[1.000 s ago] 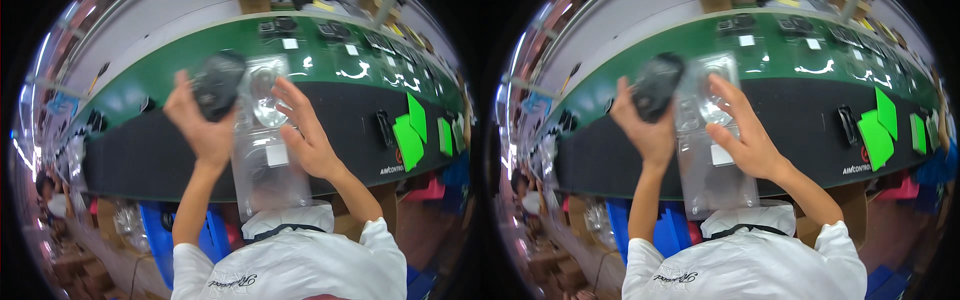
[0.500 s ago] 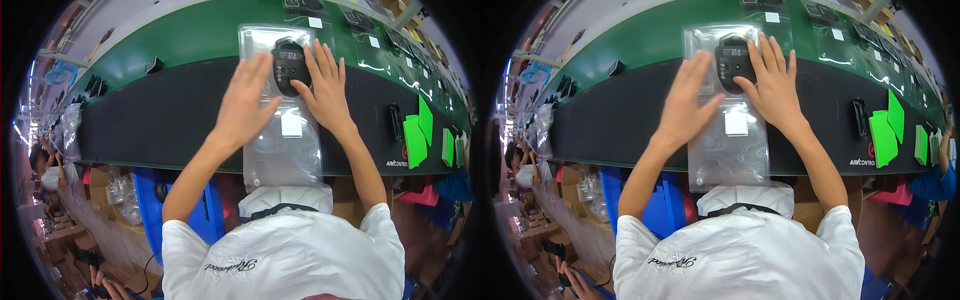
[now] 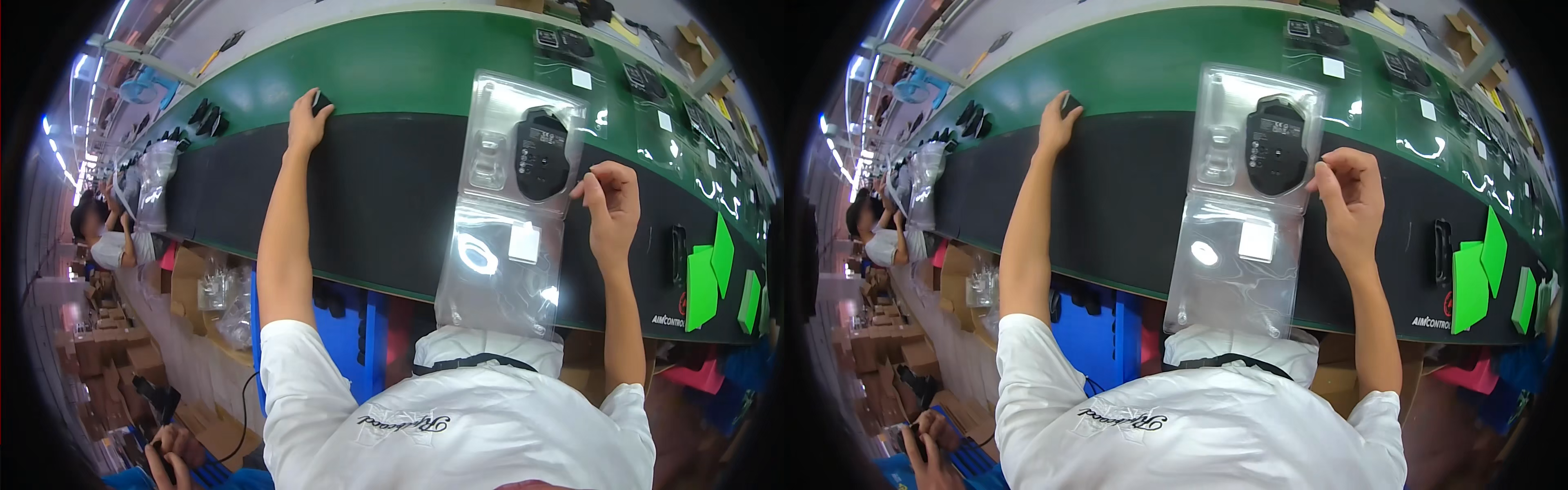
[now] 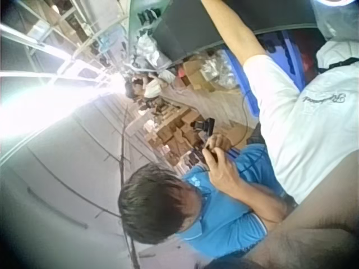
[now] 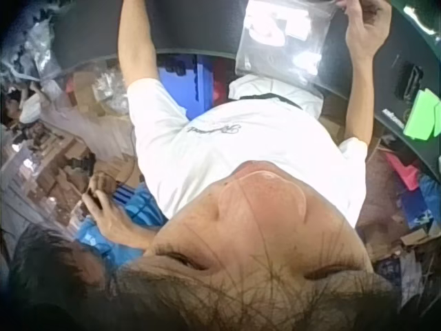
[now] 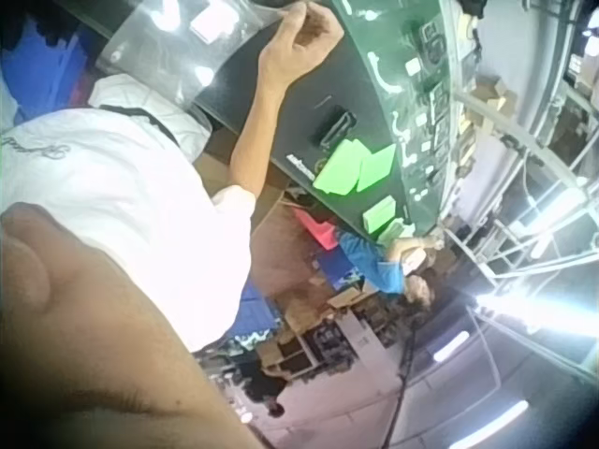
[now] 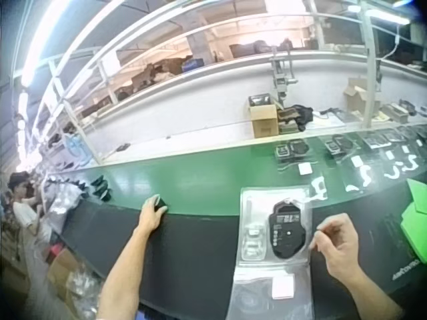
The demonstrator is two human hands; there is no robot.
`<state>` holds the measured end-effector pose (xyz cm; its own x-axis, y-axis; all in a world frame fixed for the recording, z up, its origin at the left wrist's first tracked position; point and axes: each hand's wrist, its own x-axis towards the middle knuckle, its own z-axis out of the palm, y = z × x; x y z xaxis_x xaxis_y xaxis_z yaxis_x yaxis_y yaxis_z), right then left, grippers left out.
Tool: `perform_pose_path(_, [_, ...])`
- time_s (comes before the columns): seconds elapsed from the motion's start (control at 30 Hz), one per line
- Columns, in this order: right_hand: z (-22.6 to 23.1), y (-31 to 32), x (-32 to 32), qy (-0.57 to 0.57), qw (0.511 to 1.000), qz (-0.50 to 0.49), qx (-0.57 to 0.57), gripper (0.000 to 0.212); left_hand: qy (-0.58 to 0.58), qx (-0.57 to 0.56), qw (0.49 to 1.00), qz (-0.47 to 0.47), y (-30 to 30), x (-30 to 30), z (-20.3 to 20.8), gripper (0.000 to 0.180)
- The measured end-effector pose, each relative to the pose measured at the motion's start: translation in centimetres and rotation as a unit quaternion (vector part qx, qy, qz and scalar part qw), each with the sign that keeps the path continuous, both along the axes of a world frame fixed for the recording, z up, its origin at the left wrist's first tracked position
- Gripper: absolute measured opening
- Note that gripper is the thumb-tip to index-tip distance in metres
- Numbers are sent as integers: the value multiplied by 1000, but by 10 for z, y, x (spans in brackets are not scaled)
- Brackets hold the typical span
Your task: Assembling and packaging computer mice and related components on a factory assembly line.
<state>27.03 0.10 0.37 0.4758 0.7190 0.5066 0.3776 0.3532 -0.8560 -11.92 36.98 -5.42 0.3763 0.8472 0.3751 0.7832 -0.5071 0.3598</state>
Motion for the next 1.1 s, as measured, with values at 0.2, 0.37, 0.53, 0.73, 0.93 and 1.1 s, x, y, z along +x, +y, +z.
perform_pose_path(0.2, [14, -25, -6, 240, 947, 211, -38, 23, -391, -21, 920, 24, -95, 68, 55, 50])
perform_pose_path(0.37, [29, -50, -23, 243, 942, 227, -41, 28, -539, -336, 740, -223, -276, 139, 101, 67])
perform_pose_path(0.53, [45, -48, -58, 66, 978, 200, -8, 26, -607, -468, 607, -209, -343, 155, 109, 54])
perform_pose_path(0.73, [54, -15, -89, -290, 932, 42, 211, 36, -626, -467, 618, -89, -372, 164, 118, 50])
perform_pose_path(0.93, [56, -18, -96, -322, 927, 18, 192, 31, -595, -372, 706, -96, -378, 160, 111, 49])
perform_pose_path(1.1, [54, -26, -97, -358, 925, 84, 91, 59, -581, -319, 746, -63, -373, 165, 108, 45])
